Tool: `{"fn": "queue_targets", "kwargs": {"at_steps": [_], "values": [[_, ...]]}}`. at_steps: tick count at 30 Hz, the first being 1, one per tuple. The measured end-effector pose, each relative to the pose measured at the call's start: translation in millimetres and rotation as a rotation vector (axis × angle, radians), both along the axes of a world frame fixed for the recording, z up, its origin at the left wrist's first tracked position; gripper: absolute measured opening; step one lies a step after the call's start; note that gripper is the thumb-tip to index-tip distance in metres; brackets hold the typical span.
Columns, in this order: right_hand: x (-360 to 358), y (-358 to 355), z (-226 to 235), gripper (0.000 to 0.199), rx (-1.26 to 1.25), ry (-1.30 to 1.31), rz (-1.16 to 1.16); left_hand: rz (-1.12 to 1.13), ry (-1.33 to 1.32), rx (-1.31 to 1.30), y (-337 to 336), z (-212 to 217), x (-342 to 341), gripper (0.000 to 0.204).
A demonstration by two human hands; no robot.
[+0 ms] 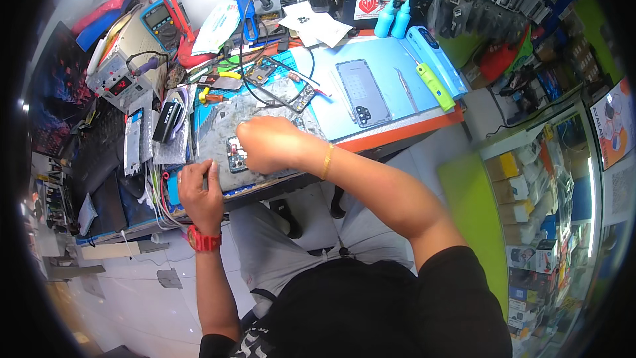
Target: The person disassembles a mobile phone by removing the internal components using a screwdriver and a small prying tool.
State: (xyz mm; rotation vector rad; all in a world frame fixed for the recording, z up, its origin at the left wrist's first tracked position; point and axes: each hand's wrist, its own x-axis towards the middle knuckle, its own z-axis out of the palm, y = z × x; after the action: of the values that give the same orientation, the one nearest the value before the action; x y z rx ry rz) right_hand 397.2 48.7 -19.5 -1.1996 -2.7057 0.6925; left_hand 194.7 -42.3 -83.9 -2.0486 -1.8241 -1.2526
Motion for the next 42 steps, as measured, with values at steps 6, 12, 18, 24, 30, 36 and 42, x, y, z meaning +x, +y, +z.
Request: {"fn": "queue_targets", "kwargs": {"at_steps": [6,12,18,24,30,36,42], "values": [[99.5,16.3,33.5,0.033,0.018,0.333,-0.477,0.017,-0.004,0.017,-5.1,-1.3,-7.9,0.008],[237.4,64.1,-14.2,0.032,0.568,-0.009,-0.714,-0.002,-0.025,0.005,-2.0,-1.9,-1.6,0.007],[195.3,43.1,-10.5,0.036,0.732,-0.143,-0.61,0.003,-0.019,0.016,-1.4,-1.5,-1.1,0.007],[87.3,-21.9,6.8,0.07,0.294,0.244,-0.023,0.02,0.01,0.012,-2.3,-2.8,-2.8,0.007],[63.1,-12.6,5.3,0.079,0.281,0.063,0.086,0.008,-0.012,-0.005,-2.2,-0.6,-1.0,0.007],[59.9,-8.2,6.2,0.084,0.236,0.047,0.092,0.003,-0.016,0.024,-1.6,-3.6,-3.1,0.008],[68.3,-21.6,8.6,0.085,0.317,0.088,-0.025,0.029,-0.023,0.187,-27.4,4.3,15.7,0.02]]}}
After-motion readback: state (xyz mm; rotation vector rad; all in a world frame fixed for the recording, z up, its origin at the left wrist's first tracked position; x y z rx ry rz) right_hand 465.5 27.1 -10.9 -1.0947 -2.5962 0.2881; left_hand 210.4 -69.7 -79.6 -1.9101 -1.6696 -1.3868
